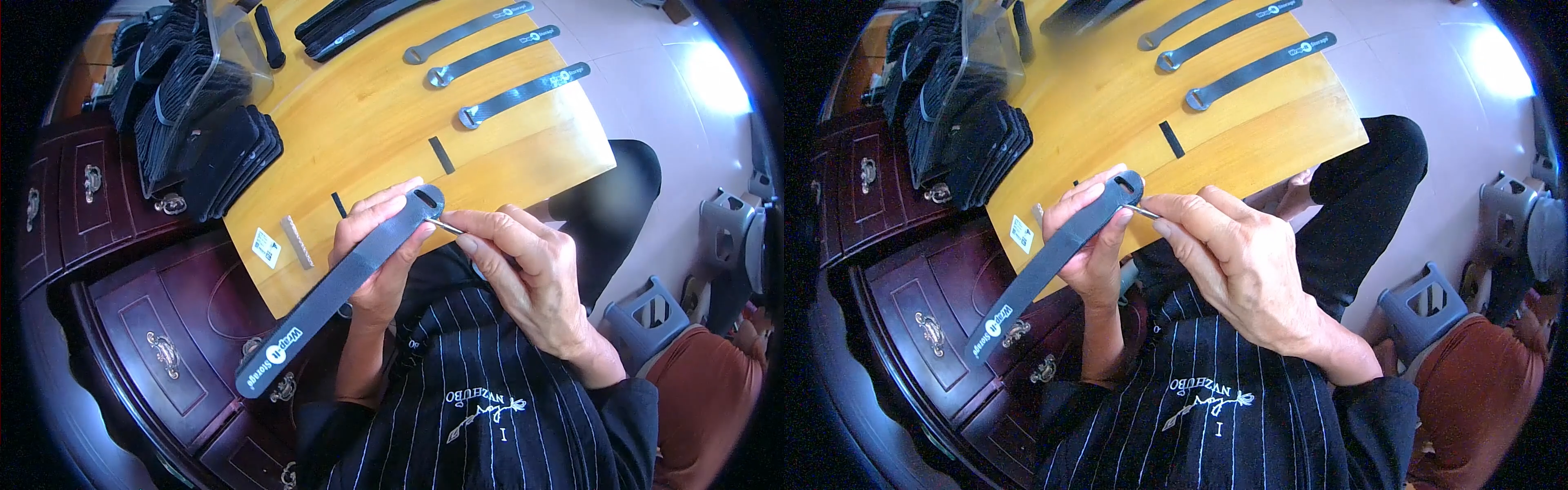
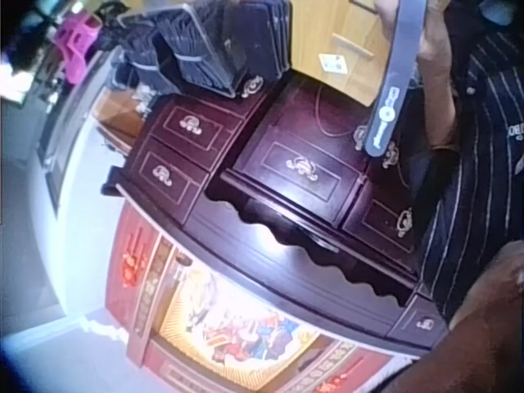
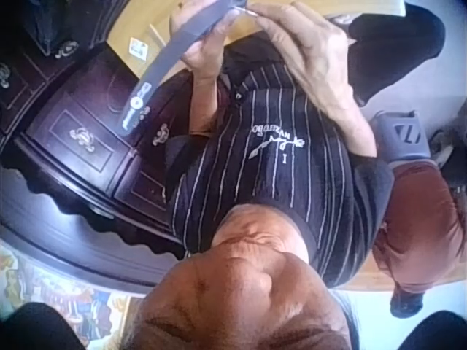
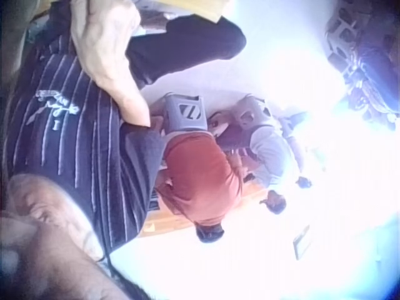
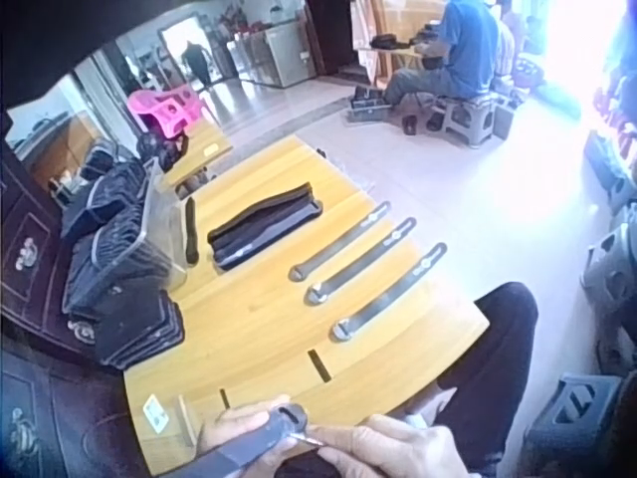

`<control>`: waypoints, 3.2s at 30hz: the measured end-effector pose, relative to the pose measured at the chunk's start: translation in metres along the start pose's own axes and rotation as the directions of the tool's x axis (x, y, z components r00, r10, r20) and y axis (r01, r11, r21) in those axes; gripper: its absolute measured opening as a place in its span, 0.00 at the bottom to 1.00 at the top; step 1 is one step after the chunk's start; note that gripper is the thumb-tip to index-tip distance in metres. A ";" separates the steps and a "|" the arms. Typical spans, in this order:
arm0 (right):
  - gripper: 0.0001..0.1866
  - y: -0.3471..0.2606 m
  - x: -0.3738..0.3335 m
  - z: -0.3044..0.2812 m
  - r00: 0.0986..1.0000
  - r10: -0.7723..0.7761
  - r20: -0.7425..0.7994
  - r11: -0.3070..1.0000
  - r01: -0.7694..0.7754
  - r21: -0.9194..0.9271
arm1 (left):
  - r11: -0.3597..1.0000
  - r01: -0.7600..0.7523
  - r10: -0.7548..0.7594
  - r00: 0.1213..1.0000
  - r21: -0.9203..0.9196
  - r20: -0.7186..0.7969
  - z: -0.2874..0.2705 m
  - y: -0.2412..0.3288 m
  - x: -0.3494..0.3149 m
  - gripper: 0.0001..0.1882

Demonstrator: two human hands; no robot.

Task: The person is using a small tool to remove excess material or debris from pre-punched holes in black product straps.

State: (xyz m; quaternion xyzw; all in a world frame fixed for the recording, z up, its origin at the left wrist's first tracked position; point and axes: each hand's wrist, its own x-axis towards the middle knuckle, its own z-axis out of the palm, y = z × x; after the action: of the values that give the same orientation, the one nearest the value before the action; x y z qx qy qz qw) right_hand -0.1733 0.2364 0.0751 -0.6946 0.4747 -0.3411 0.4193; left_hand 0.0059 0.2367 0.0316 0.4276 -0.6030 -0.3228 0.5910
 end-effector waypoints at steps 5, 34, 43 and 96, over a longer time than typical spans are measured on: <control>0.11 0.001 0.002 0.005 0.961 0.246 0.128 0.843 -0.277 0.461 | 0.985 -0.119 0.127 0.990 0.125 -0.062 0.004 -0.002 -0.004 0.21; 0.11 0.006 0.019 -0.002 0.991 -0.134 0.016 0.975 0.134 -0.179 | 0.681 0.400 -0.474 0.879 -0.613 0.047 0.017 0.002 -0.008 0.19; 0.12 0.009 0.016 -0.009 0.988 -0.156 0.009 0.970 0.155 -0.188 | 0.749 0.435 -0.451 0.887 -0.499 0.096 0.021 0.012 -0.010 0.13; 0.12 0.005 0.002 0.001 0.936 -0.342 -0.077 0.936 0.332 -0.119 | 0.632 0.678 -0.657 0.725 -0.374 0.204 0.031 0.039 0.005 0.26</control>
State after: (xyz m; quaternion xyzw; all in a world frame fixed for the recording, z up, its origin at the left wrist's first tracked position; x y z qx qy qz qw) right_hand -0.1739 0.2334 0.0699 -0.7693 0.3853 -0.4161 0.2942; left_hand -0.0297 0.2453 0.0663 0.4731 -0.3306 -0.6514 0.4926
